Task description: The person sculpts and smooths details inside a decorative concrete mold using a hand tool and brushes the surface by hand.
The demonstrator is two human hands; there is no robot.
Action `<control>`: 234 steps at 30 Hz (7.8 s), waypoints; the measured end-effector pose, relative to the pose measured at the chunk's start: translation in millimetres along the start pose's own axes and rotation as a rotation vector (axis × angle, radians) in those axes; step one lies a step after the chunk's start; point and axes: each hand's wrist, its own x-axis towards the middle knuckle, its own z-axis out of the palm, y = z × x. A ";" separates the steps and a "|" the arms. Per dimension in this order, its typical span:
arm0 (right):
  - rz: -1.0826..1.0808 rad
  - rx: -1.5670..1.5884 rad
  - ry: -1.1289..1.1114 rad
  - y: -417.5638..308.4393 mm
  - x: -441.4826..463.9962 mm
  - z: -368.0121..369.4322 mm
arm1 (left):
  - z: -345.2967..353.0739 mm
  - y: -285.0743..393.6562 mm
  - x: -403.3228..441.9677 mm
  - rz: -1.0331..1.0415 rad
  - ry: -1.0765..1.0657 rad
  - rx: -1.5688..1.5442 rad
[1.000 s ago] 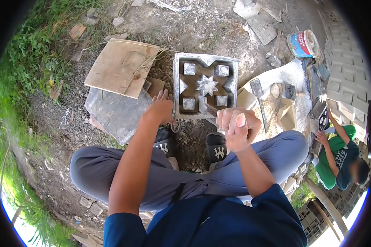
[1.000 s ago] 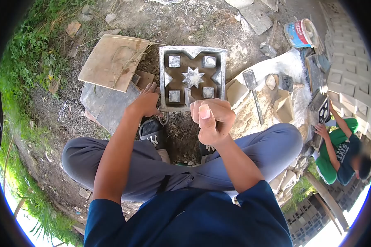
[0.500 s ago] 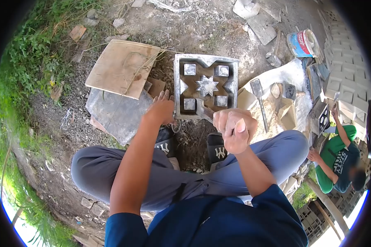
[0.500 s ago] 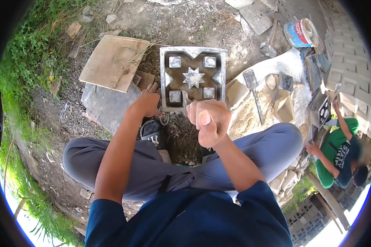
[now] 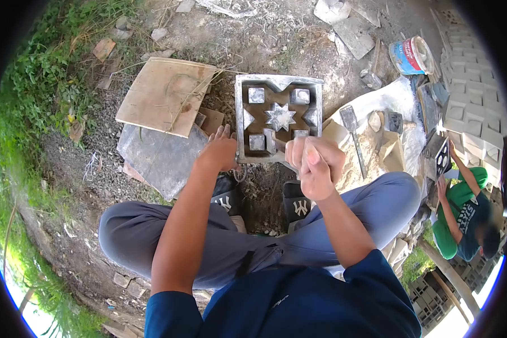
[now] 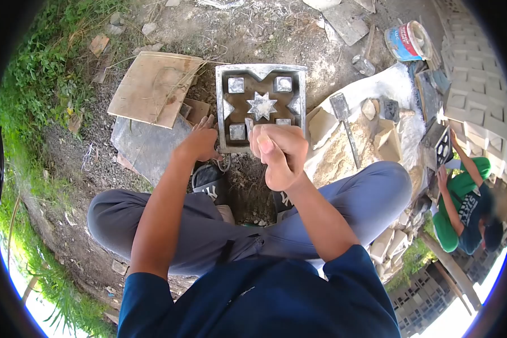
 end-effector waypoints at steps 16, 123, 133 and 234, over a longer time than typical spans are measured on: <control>0.078 -0.156 0.070 1.4 -2.6 6.1 | 3.3 -1.0 -0.6 0.008 0.021 -0.032; 0.029 -0.196 -0.237 -10.5 -12.3 9.5 | 1.3 -11.8 4.8 0.034 -0.027 -0.068; -0.171 0.186 0.202 -64.0 10.3 -29.1 | -7.8 -13.7 -4.2 0.093 0.117 -0.242; -0.320 -0.306 0.004 -8.7 -12.2 3.8 | -6.4 -8.4 7.7 0.095 0.046 -0.259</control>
